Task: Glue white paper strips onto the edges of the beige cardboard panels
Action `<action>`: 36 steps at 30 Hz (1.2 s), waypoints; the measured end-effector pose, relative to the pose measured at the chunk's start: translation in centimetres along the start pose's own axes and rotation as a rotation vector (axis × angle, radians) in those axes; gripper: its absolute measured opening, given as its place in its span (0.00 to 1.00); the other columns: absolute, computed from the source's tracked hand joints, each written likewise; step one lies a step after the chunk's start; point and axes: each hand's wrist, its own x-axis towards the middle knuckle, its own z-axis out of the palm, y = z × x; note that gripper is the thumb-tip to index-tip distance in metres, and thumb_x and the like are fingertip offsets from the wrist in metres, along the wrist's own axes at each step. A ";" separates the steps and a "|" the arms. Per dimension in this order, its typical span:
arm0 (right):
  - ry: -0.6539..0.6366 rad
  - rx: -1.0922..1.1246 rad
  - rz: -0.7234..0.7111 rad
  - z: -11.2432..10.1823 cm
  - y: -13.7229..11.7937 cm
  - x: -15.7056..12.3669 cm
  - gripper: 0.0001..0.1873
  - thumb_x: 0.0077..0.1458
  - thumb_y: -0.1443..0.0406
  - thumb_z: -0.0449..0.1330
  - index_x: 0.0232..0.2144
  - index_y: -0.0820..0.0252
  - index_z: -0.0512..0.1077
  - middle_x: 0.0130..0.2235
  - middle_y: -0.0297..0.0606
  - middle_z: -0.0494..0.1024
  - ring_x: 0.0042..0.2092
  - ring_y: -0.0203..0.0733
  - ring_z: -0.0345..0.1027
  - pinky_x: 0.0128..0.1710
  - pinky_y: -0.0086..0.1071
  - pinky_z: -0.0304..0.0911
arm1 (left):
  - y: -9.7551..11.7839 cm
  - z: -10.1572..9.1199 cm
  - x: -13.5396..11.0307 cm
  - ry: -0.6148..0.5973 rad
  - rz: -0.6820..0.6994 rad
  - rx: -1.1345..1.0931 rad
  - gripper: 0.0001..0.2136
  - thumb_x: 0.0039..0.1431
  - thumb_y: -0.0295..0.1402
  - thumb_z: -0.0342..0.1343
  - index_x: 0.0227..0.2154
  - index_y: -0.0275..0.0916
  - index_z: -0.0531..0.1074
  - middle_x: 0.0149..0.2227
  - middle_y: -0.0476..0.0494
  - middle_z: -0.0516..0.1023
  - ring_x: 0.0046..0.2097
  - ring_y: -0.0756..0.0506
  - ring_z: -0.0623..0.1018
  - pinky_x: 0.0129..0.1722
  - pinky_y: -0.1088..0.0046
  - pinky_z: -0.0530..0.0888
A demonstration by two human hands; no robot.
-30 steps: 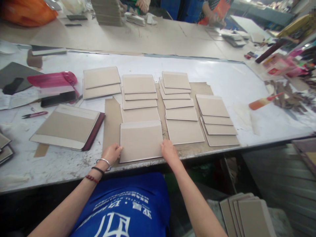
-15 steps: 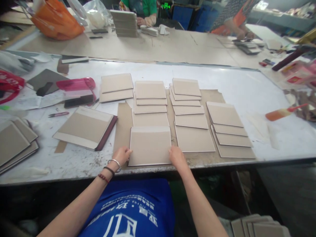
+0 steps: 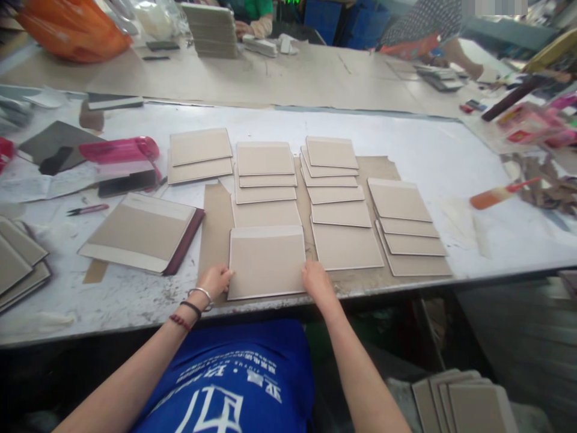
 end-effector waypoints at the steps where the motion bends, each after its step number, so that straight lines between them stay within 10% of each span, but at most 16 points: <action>1: 0.000 0.005 0.000 0.0 0.0 -0.1 0.11 0.59 0.65 0.47 0.37 0.64 0.67 0.39 0.46 0.73 0.40 0.41 0.66 0.34 0.29 0.51 | 0.0 0.0 0.0 0.002 0.001 0.002 0.10 0.58 0.34 0.49 0.25 0.35 0.68 0.25 0.50 0.73 0.28 0.50 0.73 0.32 0.70 0.69; 36: 0.005 -0.024 0.042 0.4 -0.3 0.2 0.11 0.59 0.65 0.48 0.38 0.65 0.67 0.38 0.48 0.73 0.39 0.44 0.68 0.31 0.30 0.52 | 0.3 -0.4 0.3 -0.113 -0.046 -0.025 0.12 0.59 0.39 0.49 0.32 0.34 0.69 0.29 0.49 0.73 0.29 0.51 0.73 0.30 0.70 0.72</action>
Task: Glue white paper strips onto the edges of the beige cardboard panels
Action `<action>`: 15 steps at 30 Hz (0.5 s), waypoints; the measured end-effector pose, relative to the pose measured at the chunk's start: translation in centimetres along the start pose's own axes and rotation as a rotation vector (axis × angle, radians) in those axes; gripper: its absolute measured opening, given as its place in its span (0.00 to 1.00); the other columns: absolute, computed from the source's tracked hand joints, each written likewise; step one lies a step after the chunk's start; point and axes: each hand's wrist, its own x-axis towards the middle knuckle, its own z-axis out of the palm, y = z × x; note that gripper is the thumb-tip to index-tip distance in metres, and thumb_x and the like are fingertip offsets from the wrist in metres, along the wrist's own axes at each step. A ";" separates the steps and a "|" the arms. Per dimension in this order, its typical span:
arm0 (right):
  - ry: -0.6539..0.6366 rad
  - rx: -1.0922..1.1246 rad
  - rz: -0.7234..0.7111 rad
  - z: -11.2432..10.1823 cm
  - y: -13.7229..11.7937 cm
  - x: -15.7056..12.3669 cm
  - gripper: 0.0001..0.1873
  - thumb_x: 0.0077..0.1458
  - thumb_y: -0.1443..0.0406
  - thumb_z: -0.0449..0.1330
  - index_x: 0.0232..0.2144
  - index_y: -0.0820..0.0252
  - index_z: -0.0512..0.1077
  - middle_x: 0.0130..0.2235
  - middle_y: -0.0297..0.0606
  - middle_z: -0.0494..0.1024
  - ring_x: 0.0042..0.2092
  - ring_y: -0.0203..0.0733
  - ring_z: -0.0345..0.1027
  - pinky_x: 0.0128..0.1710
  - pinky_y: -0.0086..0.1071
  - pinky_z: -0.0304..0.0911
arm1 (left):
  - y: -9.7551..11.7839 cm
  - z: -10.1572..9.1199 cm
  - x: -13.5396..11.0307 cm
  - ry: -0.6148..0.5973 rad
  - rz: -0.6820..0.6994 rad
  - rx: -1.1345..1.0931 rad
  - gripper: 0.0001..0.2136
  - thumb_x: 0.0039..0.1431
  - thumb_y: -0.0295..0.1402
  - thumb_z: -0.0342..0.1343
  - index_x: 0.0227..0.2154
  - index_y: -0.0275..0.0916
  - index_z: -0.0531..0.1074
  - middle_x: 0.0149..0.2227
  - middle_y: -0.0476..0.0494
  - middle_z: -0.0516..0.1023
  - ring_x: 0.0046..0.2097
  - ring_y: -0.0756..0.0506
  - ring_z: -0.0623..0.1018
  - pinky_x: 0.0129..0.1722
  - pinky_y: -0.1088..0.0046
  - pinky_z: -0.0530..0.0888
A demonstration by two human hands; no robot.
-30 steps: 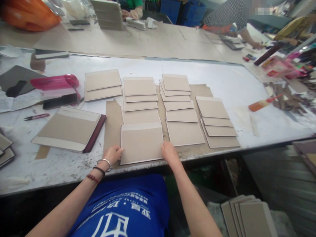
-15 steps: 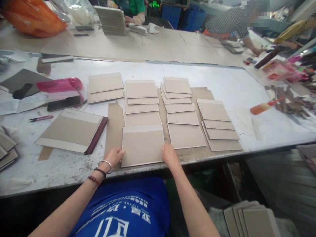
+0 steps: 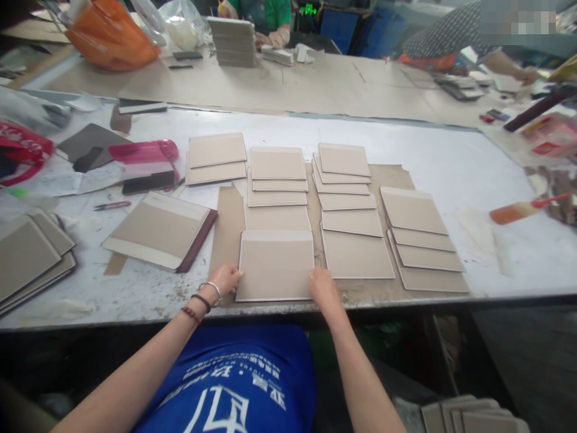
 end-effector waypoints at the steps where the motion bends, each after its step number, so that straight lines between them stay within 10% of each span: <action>1: 0.001 -0.001 -0.001 0.0 0.0 0.0 0.11 0.59 0.65 0.47 0.38 0.64 0.67 0.38 0.48 0.73 0.39 0.43 0.68 0.31 0.29 0.52 | 0.1 -0.1 0.1 -0.009 0.002 0.013 0.12 0.59 0.39 0.49 0.33 0.34 0.69 0.30 0.48 0.73 0.30 0.51 0.73 0.31 0.70 0.73; 15: -0.009 0.026 0.013 0.0 -0.1 -0.2 0.11 0.59 0.66 0.47 0.39 0.65 0.67 0.39 0.47 0.72 0.40 0.42 0.66 0.34 0.29 0.53 | -0.1 -0.3 -1.3 0.180 0.209 0.327 0.12 0.59 0.33 0.45 0.40 0.32 0.68 0.36 0.35 0.74 0.40 0.40 0.75 0.38 0.62 0.70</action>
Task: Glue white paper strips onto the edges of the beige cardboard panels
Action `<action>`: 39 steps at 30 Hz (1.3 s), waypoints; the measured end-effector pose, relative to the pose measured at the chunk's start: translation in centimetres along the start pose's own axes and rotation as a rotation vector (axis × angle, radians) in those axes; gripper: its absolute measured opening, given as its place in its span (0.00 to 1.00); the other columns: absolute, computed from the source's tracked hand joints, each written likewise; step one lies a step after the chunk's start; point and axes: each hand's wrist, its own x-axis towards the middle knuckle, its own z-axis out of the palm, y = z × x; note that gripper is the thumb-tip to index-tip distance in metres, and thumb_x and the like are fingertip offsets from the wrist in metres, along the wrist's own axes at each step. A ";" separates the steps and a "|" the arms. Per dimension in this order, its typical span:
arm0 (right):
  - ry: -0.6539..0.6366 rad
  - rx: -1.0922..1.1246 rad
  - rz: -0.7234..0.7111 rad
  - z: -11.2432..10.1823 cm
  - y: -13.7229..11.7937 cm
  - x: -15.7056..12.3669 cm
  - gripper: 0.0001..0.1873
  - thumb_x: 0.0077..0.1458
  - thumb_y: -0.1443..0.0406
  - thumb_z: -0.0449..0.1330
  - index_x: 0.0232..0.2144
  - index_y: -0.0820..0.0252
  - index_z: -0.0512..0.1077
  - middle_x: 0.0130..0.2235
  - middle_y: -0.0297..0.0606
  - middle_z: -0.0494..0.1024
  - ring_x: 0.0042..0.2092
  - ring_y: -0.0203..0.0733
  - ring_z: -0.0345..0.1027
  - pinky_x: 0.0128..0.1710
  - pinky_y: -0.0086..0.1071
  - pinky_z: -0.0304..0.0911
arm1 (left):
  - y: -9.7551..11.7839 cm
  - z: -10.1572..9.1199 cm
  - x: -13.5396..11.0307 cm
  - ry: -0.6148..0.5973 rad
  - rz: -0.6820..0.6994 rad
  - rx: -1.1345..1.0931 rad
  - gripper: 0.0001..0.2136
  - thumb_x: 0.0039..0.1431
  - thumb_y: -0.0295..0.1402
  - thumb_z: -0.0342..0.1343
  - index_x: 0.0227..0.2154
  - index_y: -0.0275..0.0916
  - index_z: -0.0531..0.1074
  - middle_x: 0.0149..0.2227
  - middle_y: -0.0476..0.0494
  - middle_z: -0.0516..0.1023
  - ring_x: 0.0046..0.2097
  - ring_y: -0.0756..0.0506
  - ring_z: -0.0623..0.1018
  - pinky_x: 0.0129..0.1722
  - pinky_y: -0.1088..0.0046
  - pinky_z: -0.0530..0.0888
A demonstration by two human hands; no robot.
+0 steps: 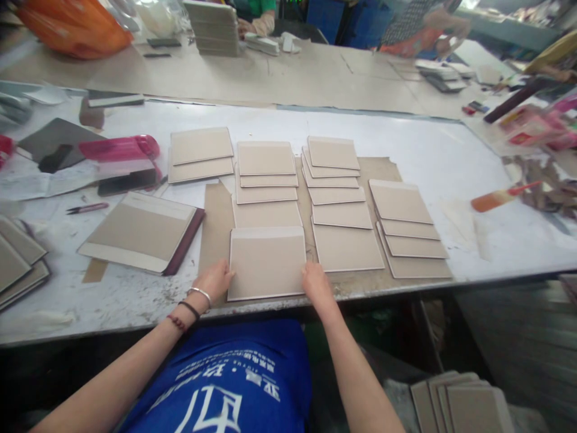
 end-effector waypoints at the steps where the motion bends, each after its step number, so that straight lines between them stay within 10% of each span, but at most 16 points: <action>1: -0.002 0.001 0.002 0.0 0.0 0.0 0.11 0.59 0.66 0.47 0.39 0.65 0.67 0.39 0.47 0.72 0.40 0.42 0.66 0.34 0.29 0.53 | 0.1 0.1 -0.4 0.040 0.031 0.027 0.13 0.59 0.32 0.44 0.43 0.32 0.67 0.39 0.32 0.73 0.42 0.38 0.74 0.40 0.61 0.70; 10: -0.019 -0.002 0.010 -0.6 -0.3 -0.5 0.12 0.60 0.65 0.46 0.40 0.64 0.66 0.40 0.47 0.71 0.40 0.43 0.66 0.34 0.30 0.53 | -0.3 3.8 0.1 0.285 0.510 0.282 0.29 0.54 0.16 0.39 0.56 0.51 0.57 0.61 0.39 0.54 0.63 0.38 0.50 0.58 0.55 0.54; 27: -0.013 -0.025 0.008 -0.4 -0.2 -0.2 0.11 0.60 0.66 0.47 0.38 0.64 0.67 0.38 0.47 0.72 0.39 0.43 0.67 0.31 0.30 0.52 | -0.3 6.1 1.3 0.405 0.628 0.258 0.28 0.52 0.13 0.39 0.55 0.41 0.58 0.59 0.32 0.57 0.61 0.40 0.53 0.56 0.60 0.62; 39: -0.011 -0.022 0.022 -0.6 -0.4 -0.4 0.12 0.60 0.67 0.45 0.38 0.65 0.67 0.39 0.46 0.72 0.39 0.41 0.66 0.32 0.29 0.50 | 2.6 6.6 0.3 0.453 0.551 0.127 0.26 0.56 0.46 0.48 0.56 0.43 0.57 0.61 0.33 0.53 0.62 0.32 0.47 0.58 0.47 0.50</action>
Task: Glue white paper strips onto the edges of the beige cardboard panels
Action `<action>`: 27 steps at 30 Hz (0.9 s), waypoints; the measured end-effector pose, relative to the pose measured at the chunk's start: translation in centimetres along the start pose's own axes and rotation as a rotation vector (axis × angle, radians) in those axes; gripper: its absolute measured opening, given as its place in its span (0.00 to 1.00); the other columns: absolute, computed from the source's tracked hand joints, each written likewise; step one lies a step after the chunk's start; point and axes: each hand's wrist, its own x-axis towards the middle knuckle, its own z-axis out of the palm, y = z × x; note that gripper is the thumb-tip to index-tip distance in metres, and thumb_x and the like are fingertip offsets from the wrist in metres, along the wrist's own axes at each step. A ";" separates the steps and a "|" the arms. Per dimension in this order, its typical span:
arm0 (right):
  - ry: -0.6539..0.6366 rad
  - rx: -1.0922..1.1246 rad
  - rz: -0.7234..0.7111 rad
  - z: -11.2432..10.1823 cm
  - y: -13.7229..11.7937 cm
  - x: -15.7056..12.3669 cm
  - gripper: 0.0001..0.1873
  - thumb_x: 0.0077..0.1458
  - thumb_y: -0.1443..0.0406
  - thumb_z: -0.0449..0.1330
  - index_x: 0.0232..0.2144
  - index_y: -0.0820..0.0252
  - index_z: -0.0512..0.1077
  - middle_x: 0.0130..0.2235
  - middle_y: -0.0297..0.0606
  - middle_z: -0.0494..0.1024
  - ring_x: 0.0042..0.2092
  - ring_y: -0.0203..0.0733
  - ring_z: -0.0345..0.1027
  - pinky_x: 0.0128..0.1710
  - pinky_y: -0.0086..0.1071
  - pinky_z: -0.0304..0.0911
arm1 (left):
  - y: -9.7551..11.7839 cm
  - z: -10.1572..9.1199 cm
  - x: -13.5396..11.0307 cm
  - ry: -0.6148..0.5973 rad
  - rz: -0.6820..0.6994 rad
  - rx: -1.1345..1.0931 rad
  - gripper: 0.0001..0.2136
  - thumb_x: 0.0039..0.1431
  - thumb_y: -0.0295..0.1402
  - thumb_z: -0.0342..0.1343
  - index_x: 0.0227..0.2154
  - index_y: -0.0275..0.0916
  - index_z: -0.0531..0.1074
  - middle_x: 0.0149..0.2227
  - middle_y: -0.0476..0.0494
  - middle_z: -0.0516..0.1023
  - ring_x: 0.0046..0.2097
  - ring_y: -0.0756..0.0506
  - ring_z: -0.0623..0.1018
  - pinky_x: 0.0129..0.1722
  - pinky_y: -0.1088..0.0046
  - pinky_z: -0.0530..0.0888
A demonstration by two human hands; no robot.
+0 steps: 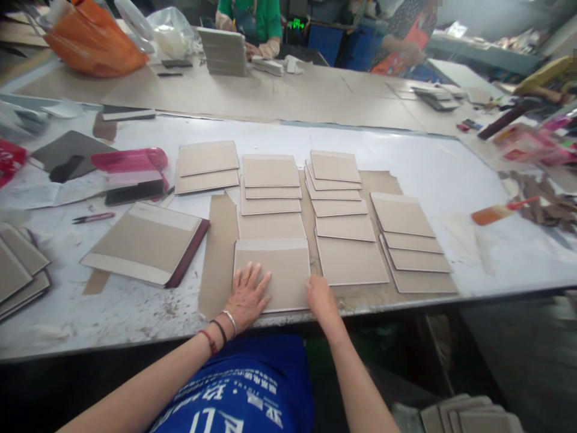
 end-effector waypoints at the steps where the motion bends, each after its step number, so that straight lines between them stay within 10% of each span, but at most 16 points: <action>1: 0.004 0.003 0.003 -0.1 0.0 -0.1 0.11 0.60 0.67 0.46 0.39 0.64 0.67 0.39 0.46 0.72 0.39 0.41 0.66 0.32 0.29 0.50 | 0.1 -0.1 0.2 -0.006 0.004 -0.006 0.26 0.56 0.47 0.47 0.56 0.44 0.57 0.61 0.33 0.53 0.62 0.32 0.47 0.58 0.46 0.48; 20: 0.032 -0.089 0.038 -0.9 -0.5 -1.7 0.12 0.61 0.64 0.46 0.37 0.61 0.68 0.39 0.44 0.72 0.37 0.41 0.68 0.32 0.30 0.55 | 0.4 -0.3 1.0 -0.007 0.070 -0.019 0.27 0.55 0.48 0.47 0.57 0.51 0.53 0.63 0.36 0.50 0.63 0.31 0.43 0.57 0.42 0.42; 27: 0.509 0.016 -0.280 -0.7 -4.0 -0.3 0.23 0.56 0.60 0.51 0.53 0.63 0.62 0.55 0.51 0.63 0.58 0.52 0.52 0.54 0.44 0.50 | 0.1 0.3 0.9 0.051 0.138 0.025 0.29 0.53 0.41 0.51 0.58 0.48 0.52 0.61 0.34 0.53 0.62 0.29 0.45 0.56 0.41 0.45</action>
